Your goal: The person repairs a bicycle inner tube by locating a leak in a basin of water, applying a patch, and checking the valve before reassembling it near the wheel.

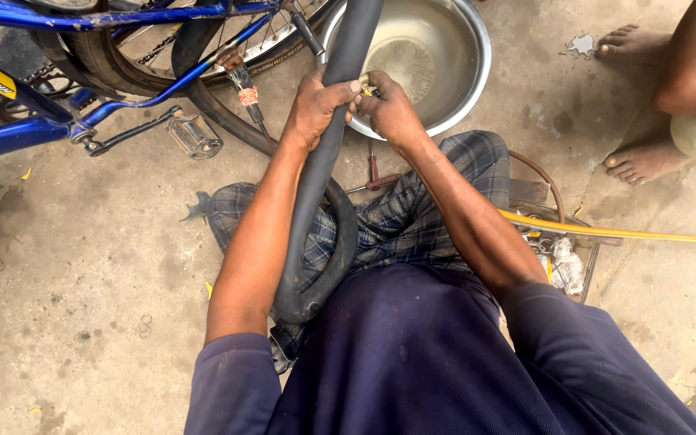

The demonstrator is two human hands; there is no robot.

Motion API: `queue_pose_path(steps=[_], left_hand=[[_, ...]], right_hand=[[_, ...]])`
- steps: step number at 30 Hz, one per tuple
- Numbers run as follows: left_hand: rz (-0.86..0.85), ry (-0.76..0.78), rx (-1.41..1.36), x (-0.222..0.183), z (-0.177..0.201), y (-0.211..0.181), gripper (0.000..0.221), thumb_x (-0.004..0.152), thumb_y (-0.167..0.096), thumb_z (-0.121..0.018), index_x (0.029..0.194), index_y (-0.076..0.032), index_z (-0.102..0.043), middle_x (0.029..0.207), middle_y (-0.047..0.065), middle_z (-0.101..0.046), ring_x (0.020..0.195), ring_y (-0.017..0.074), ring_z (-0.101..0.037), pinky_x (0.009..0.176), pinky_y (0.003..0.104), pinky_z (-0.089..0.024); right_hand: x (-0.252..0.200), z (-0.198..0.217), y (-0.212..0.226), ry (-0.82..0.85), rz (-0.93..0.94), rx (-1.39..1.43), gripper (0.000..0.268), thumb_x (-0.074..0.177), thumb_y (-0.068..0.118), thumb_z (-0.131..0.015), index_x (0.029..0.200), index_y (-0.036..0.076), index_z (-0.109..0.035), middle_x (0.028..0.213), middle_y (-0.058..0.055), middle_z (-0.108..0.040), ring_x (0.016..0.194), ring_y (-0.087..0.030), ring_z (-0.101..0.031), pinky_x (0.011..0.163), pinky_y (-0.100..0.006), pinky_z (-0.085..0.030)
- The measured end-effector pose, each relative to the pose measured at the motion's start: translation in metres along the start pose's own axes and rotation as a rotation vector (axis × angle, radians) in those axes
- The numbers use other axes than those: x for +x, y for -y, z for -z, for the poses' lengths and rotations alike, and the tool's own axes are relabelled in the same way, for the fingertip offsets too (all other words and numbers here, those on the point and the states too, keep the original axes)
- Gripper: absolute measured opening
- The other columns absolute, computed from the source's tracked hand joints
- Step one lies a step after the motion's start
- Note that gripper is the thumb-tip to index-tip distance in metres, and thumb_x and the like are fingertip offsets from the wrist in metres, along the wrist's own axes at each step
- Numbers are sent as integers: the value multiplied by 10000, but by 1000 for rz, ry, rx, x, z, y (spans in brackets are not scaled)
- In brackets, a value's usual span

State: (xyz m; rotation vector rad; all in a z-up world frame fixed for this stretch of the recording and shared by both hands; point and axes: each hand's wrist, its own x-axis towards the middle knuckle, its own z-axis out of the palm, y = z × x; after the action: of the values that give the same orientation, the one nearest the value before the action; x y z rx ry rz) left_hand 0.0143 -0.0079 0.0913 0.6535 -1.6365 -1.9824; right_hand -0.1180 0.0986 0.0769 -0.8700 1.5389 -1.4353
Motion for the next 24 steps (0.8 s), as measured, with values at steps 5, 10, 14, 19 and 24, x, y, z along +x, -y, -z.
queue_pose_path(steps=[5,10,14,19,24], left_hand=[[-3,1,24,2,3,3,385,843,-200,-786,1130,15,-647,801,27,-682,651,79,-651,555,232,-566],[49,67,301,-2,7,-4,502,863,-233,-819,1224,38,-599,883,68,-710,695,104,-687,604,237,-585],[202,123,441,-31,6,-42,810,788,-246,-800,1437,5,-385,919,119,-712,647,163,-693,546,304,-587],[289,274,-256,-133,-21,-50,1049,781,-317,-799,1608,-114,-186,1001,162,-705,671,204,-694,617,373,-622],[292,447,-446,-231,-36,-11,900,823,-363,-846,1537,17,-452,987,156,-675,797,212,-671,740,374,-590]], right_hand=[[6,3,-17,1,33,-23,250,968,63,-604,1211,6,-595,889,-26,-680,673,-79,-558,541,-239,-430],[41,19,-90,53,104,-288,375,968,117,-657,1306,-28,-587,1074,-166,-717,957,-226,-694,830,-347,-552],[30,24,-148,201,-123,-882,458,904,230,-706,1310,31,-633,1197,-267,-690,1104,-386,-682,948,-454,-531],[-25,47,-201,347,-52,-943,373,902,206,-702,1249,70,-681,1132,-201,-731,1053,-372,-704,930,-459,-536],[-48,92,-152,167,83,-717,305,971,124,-633,1247,-2,-666,1208,-222,-717,1124,-343,-693,956,-433,-547]])
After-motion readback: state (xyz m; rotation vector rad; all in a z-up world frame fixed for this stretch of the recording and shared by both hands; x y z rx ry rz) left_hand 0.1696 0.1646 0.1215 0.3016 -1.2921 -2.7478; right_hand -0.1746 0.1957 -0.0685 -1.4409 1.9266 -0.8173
